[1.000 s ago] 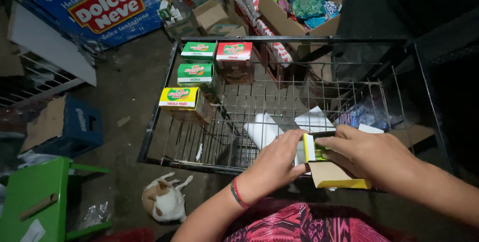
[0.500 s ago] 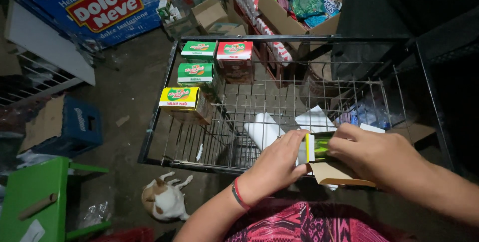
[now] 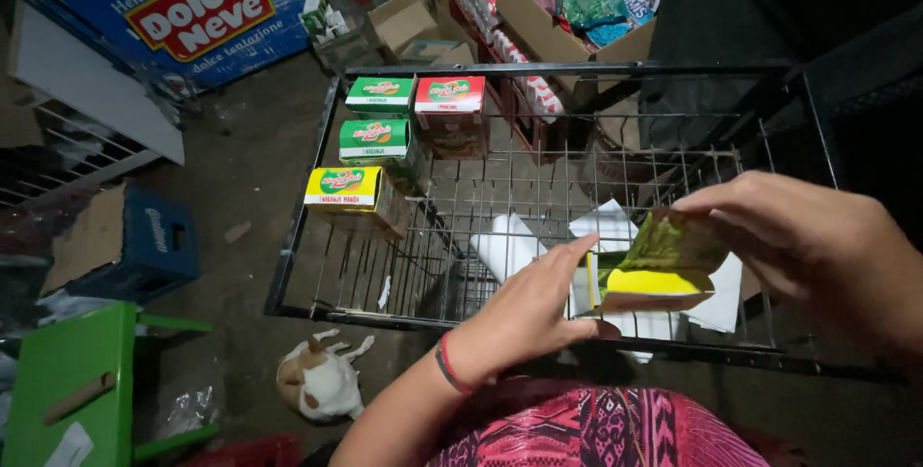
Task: Organizing and cleaning small product packets by removing them from a box, wiping them, and placing them in a metal basket.
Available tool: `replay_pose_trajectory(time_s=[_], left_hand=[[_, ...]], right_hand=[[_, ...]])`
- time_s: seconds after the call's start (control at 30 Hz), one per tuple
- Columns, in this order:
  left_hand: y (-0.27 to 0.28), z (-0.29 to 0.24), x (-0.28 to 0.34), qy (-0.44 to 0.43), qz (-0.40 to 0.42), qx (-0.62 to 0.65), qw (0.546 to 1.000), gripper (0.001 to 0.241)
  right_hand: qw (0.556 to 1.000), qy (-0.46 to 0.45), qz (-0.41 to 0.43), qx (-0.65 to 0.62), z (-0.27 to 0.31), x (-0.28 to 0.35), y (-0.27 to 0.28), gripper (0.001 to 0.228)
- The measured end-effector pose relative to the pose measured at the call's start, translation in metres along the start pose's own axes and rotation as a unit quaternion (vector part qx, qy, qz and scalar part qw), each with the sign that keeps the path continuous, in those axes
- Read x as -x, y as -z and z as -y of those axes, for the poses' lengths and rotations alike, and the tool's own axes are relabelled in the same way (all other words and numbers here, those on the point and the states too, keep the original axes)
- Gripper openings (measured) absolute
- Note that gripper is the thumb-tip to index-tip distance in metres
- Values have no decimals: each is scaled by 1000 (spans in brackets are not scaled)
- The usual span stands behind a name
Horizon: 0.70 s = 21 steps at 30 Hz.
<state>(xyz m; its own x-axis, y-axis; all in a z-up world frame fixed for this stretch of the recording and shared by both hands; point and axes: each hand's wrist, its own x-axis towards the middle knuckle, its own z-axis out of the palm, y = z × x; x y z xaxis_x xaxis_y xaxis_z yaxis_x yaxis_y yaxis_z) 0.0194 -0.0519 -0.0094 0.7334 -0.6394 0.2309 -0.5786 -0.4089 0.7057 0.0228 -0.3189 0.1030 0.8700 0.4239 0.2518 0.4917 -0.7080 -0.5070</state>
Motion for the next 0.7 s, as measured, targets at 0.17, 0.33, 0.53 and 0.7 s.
replay_pose_trajectory(time_s=[0.17, 0.33, 0.53, 0.7], left_hand=[[7, -3, 2, -16, -9, 4, 1000, 101], [25, -19, -3, 17, -10, 99, 995, 110], [24, -24, -2, 28, -22, 122, 992, 78], [8, -16, 9, 5, -33, 85, 996, 84]], right_hand=[[998, 41, -46, 28, 16, -17, 12, 23], [997, 50, -51, 9, 16, -35, 18, 19], [999, 20, -43, 6, 8, -70, 22, 17], [995, 86, 24, -42, -15, -119, -13, 17]])
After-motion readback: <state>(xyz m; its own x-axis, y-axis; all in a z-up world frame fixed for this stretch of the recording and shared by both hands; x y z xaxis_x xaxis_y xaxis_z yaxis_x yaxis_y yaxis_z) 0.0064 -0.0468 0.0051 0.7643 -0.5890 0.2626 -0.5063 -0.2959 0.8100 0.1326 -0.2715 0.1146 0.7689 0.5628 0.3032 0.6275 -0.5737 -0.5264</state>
